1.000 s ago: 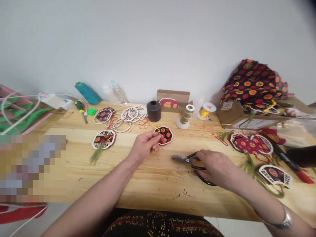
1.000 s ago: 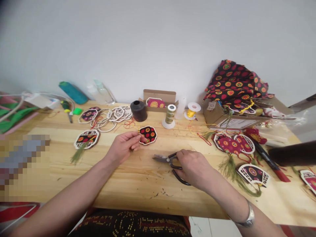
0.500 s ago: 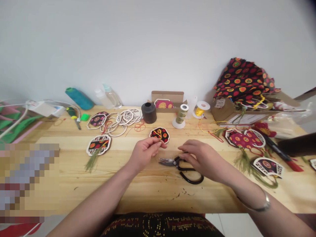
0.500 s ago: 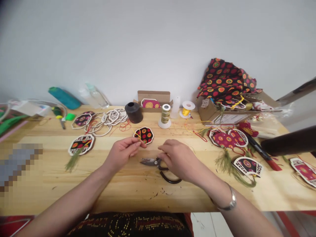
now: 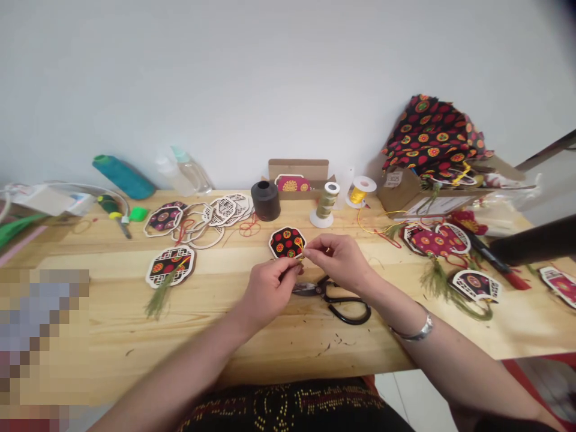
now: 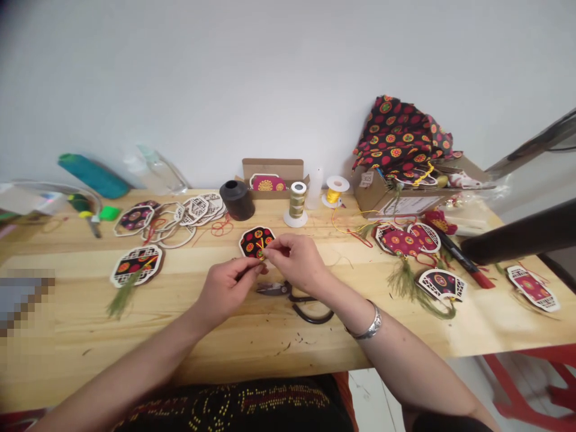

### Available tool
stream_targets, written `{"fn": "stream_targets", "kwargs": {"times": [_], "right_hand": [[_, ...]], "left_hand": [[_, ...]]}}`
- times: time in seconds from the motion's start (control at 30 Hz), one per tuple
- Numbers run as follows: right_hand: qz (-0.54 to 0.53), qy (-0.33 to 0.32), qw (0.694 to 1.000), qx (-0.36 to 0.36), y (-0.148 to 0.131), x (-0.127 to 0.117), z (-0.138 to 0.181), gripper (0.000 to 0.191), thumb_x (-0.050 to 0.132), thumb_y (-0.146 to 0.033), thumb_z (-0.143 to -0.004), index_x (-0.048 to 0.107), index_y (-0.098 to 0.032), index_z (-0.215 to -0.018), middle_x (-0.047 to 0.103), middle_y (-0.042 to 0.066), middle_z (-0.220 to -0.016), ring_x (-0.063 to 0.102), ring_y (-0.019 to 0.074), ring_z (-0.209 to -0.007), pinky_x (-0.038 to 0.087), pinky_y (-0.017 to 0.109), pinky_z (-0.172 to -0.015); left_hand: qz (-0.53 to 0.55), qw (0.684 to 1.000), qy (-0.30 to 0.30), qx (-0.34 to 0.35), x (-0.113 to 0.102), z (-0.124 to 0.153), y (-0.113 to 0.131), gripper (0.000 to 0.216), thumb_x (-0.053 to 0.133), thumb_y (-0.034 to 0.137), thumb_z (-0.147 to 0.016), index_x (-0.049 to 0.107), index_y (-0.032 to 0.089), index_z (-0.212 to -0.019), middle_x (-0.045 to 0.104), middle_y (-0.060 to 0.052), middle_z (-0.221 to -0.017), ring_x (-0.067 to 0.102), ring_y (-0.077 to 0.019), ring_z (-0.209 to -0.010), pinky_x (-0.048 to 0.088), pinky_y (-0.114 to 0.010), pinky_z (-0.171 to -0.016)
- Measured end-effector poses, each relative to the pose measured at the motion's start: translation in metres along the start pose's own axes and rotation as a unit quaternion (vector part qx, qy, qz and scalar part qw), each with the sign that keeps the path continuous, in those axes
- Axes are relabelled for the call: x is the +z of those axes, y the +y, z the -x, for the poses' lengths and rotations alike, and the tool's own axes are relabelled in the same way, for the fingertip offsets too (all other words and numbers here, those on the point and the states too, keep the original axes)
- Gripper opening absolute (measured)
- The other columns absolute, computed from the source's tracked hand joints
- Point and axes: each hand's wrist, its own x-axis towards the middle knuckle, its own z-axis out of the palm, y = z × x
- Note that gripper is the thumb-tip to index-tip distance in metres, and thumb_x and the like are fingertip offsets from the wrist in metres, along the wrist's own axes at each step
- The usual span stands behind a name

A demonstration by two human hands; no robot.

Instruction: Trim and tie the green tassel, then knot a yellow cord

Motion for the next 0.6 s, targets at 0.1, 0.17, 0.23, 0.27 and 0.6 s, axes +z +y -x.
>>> {"fn": "stream_targets", "kwargs": {"times": [0.1, 0.17, 0.23, 0.27, 0.6], "right_hand": [[-0.007, -0.006, 1.0, 0.007, 0.001, -0.002, -0.001, 0.02, 0.059, -0.03, -0.078, 0.068, -0.012, -0.076, 0.065, 0.002, -0.066, 0.048, 0.008, -0.054, 0.036, 0.021, -0.05], [-0.011, -0.022, 1.0, 0.016, 0.002, -0.003, -0.001, 0.028, 0.058, -0.037, -0.08, 0.069, -0.012, -0.075, 0.063, 0.001, -0.064, 0.046, 0.0078, -0.054, 0.035, 0.021, -0.049], [-0.026, -0.045, 0.998, 0.024, 0.002, -0.003, -0.001, 0.032, 0.06, -0.042, -0.078, 0.069, -0.012, -0.074, 0.062, 0.001, -0.061, 0.045, 0.0076, -0.052, 0.033, 0.02, -0.048], [-0.038, -0.053, 0.998, 0.027, 0.003, -0.002, -0.002, 0.031, 0.063, -0.043, -0.076, 0.069, -0.013, -0.074, 0.062, 0.001, -0.061, 0.045, 0.0076, -0.052, 0.034, 0.02, -0.047], [-0.079, 0.017, 0.997, -0.008, 0.017, 0.003, -0.006, 0.018, 0.064, -0.031, -0.074, 0.064, -0.014, -0.066, 0.061, -0.001, -0.061, 0.049, 0.0087, -0.057, 0.04, 0.022, -0.056]], "left_hand": [[-0.008, 1.0, -0.001, -0.005, 0.0, -0.001, 0.0, 0.016, 0.056, 0.019, -0.081, 0.072, 0.017, -0.082, 0.074, -0.006, -0.076, 0.066, -0.0179, -0.067, 0.047, -0.027, -0.064], [-0.012, 1.0, -0.001, -0.002, 0.0, -0.001, -0.001, 0.017, 0.055, 0.019, -0.082, 0.072, 0.018, -0.082, 0.074, -0.006, -0.076, 0.066, -0.0179, -0.066, 0.047, -0.027, -0.063], [-0.016, 1.0, 0.006, 0.004, 0.001, -0.002, -0.002, 0.017, 0.056, 0.019, -0.081, 0.072, 0.018, -0.084, 0.074, -0.006, -0.076, 0.066, -0.018, -0.066, 0.047, -0.028, -0.063], [-0.018, 1.0, 0.008, 0.007, 0.001, -0.002, -0.003, 0.017, 0.056, 0.018, -0.081, 0.073, 0.018, -0.085, 0.074, -0.006, -0.076, 0.065, -0.0181, -0.065, 0.046, -0.028, -0.064], [0.096, 0.992, -0.006, -0.081, 0.004, -0.001, 0.0, 0.022, 0.057, 0.032, -0.083, 0.071, 0.018, -0.092, 0.072, -0.006, -0.078, 0.056, -0.0137, -0.058, 0.042, -0.026, -0.058]]}}
